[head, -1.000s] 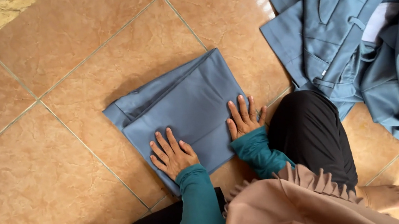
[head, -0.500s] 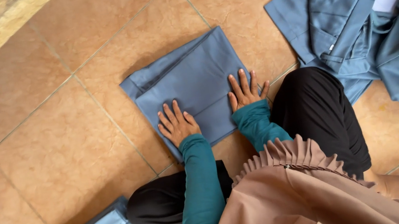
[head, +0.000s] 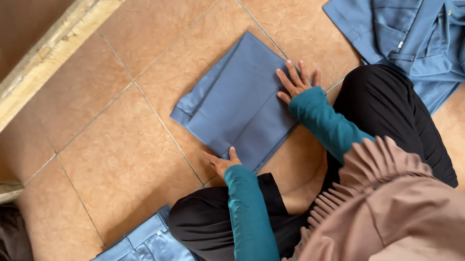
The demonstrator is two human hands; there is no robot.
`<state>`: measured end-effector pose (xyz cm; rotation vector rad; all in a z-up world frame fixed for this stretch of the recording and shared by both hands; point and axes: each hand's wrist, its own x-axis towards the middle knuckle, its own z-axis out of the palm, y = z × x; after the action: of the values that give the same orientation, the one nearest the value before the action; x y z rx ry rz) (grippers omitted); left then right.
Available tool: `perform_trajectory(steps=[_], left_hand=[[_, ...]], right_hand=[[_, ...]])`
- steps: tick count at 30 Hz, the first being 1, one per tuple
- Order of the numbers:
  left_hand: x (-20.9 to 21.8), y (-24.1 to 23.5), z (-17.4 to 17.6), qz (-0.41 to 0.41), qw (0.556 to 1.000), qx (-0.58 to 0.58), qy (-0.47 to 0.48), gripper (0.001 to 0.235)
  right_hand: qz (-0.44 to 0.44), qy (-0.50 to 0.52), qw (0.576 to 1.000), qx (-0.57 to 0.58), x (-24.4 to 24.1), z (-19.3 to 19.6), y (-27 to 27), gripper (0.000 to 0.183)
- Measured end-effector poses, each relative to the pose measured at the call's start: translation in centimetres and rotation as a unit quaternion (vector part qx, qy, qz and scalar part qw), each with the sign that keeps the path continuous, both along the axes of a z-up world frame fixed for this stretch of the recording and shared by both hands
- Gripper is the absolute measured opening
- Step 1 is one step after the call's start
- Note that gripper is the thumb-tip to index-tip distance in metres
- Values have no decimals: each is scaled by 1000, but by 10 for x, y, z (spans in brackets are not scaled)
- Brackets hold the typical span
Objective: The person sits on a tiled floor and folds multiple pairs of gray trousers by hand. They smooth the fabric, fold the legs together, and then fold the pants into compact rectangles, stacking them as they finish.
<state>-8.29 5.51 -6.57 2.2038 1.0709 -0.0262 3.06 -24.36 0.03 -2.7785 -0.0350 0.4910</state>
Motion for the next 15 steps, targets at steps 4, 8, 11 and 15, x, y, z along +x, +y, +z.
perform_trajectory(steps=[4,8,11,15], left_hand=[[8,40,-66,44,991,-35,123,119],[10,52,-67,41,980,-100,170,121],[-1,15,54,45,969,-210,119,108],[-14,-17,148,95,946,-309,9,99]], right_hand=[[25,8,1000,-3,-35,18,5,102],[130,67,984,-99,-83,17,8,113],[129,80,984,-97,-84,17,8,121],[129,63,988,-64,-75,26,8,125]])
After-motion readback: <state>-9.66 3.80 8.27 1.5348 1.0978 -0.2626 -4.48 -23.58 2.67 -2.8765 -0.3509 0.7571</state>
